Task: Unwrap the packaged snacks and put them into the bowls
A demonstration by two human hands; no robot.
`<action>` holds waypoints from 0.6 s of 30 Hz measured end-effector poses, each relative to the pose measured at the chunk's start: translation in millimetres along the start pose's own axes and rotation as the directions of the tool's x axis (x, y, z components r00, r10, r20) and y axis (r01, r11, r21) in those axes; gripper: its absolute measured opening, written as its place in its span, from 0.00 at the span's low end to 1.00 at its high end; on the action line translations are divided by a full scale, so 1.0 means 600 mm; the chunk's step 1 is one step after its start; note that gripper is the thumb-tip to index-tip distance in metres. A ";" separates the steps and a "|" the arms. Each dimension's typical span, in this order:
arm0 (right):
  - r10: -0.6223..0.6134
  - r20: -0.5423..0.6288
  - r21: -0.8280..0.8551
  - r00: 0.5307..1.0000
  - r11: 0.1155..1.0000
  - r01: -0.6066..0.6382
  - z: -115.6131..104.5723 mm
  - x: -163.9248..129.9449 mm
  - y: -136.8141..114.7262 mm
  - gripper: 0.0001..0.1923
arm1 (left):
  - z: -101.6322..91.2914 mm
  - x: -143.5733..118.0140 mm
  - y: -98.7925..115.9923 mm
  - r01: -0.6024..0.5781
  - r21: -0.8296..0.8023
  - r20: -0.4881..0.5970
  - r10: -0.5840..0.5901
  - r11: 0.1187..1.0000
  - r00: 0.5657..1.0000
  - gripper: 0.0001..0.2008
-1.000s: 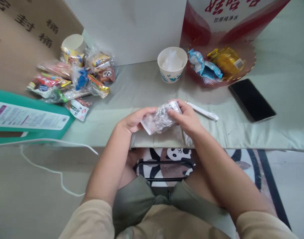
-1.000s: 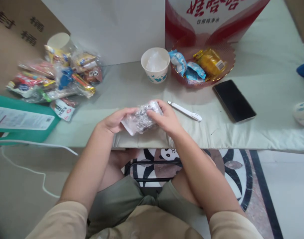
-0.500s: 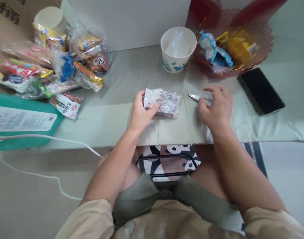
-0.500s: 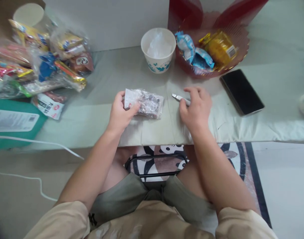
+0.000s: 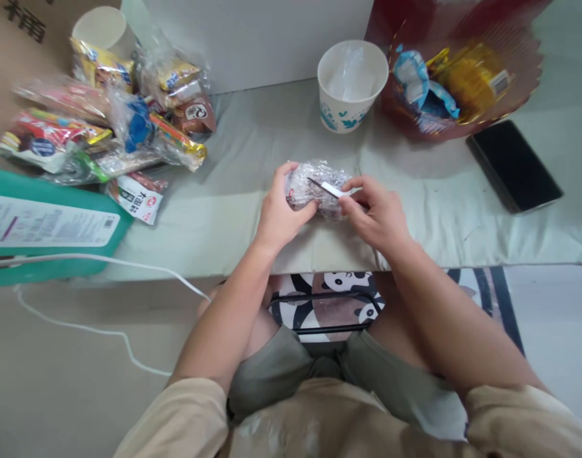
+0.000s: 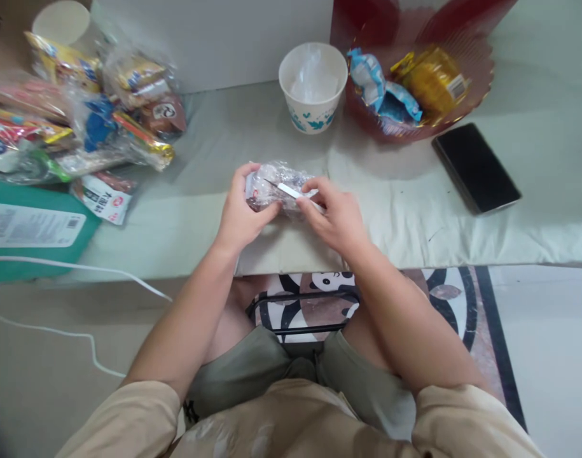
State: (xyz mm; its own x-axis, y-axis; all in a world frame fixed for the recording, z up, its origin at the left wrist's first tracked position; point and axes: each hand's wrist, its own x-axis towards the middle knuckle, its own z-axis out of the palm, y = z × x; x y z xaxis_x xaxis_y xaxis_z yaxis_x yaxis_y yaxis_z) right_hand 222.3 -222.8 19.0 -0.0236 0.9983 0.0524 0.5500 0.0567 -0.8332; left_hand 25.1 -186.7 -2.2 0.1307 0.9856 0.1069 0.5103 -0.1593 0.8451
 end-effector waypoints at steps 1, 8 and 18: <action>0.013 0.014 -0.004 1.000 1.000 -0.013 0.006 0.002 -0.006 0.13 | 0.000 0.000 0.000 -0.006 0.006 0.009 0.006 1.000 1.000 0.34; 0.074 0.028 -0.137 0.997 0.988 -0.070 -0.001 0.012 0.005 0.11 | -0.001 -0.001 -0.006 -0.021 0.044 0.053 0.019 0.999 0.998 0.36; 0.085 0.008 -0.303 0.996 0.950 -0.078 -0.102 -0.011 0.078 0.14 | 0.001 0.003 -0.013 0.005 0.075 0.057 -0.010 0.997 0.998 0.35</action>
State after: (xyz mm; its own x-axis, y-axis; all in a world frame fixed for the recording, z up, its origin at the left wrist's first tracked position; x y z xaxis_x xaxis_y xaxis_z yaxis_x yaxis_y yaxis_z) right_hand 299.1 -227.0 13.4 0.0163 0.9996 -0.0230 0.7774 -0.0271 -0.6284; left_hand 21.9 -184.0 -8.8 0.1743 0.9823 0.0684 0.5734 -0.1577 0.8039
